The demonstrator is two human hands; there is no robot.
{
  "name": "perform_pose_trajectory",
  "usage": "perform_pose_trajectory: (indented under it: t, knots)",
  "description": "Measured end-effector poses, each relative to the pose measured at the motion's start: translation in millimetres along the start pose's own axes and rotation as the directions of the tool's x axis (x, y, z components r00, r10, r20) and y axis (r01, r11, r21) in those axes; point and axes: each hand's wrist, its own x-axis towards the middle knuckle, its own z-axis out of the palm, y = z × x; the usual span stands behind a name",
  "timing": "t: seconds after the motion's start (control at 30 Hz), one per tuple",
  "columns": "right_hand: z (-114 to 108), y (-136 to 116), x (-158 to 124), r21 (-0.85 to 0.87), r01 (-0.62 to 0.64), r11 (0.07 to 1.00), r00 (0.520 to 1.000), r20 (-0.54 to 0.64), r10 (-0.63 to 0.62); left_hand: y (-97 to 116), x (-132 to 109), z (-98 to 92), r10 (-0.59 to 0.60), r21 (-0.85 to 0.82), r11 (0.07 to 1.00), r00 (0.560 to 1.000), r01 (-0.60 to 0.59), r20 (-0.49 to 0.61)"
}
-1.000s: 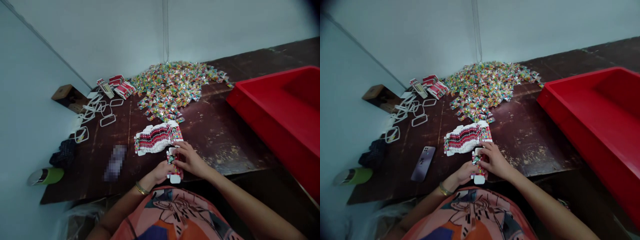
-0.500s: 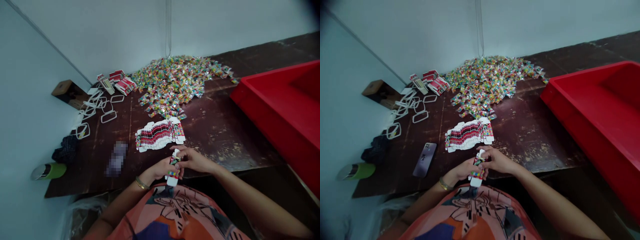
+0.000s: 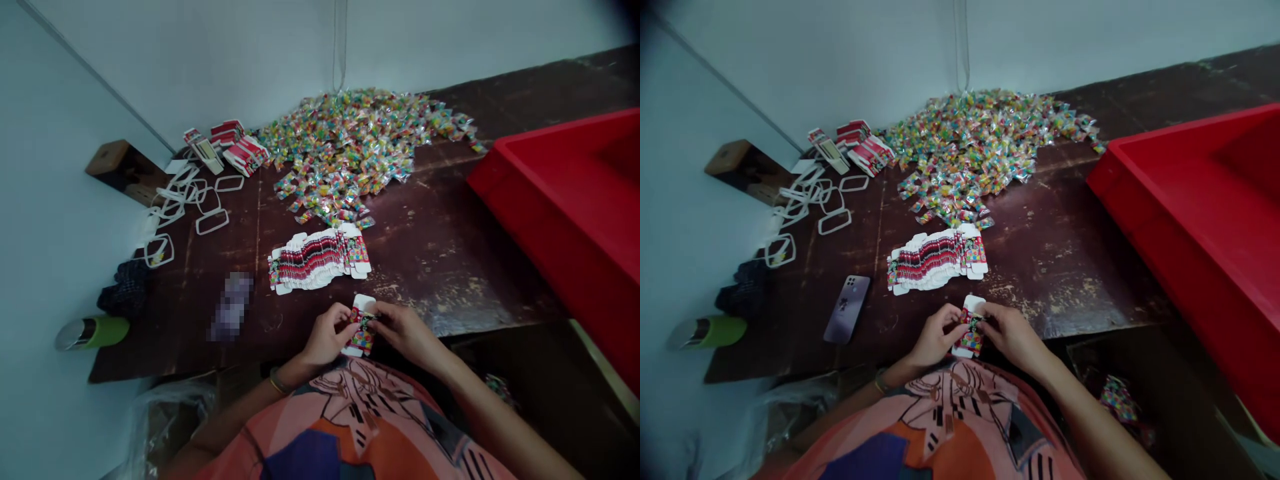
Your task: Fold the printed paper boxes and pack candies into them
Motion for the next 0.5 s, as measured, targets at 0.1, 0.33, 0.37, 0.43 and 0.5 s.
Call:
perform_pose_trajectory:
  t: [0.1,0.33,0.37,0.43,0.5]
  knots:
    - [-1.9,1.5,-4.3,0.282,-0.084,0.956,0.994,-0.039,0.099,1.8,-4.8,-5.9,0.014,-0.034,0.999,1.0,-0.014,-0.007]
    - [10.6,30.4,-2.4,0.711,-0.529,0.463,0.847,0.409,0.341,8.4,-18.2,-9.1,0.076,0.069,0.993,0.97,-0.094,0.23]
    - [10.2,30.5,-0.7,0.685,-0.559,0.467,0.829,0.447,0.336,9.8,-18.6,-7.0,0.047,0.053,0.997,0.977,-0.06,0.207]
    - [6.8,23.7,2.8,0.607,-0.529,0.594,0.846,0.435,0.309,11.9,-17.0,-1.1,-0.045,-0.062,0.997,0.995,0.051,0.091]
    - [3.0,10.4,5.3,0.475,-0.342,0.811,0.928,0.308,0.21,12.9,-12.7,4.6,-0.184,-0.301,0.937,0.983,0.179,0.011]
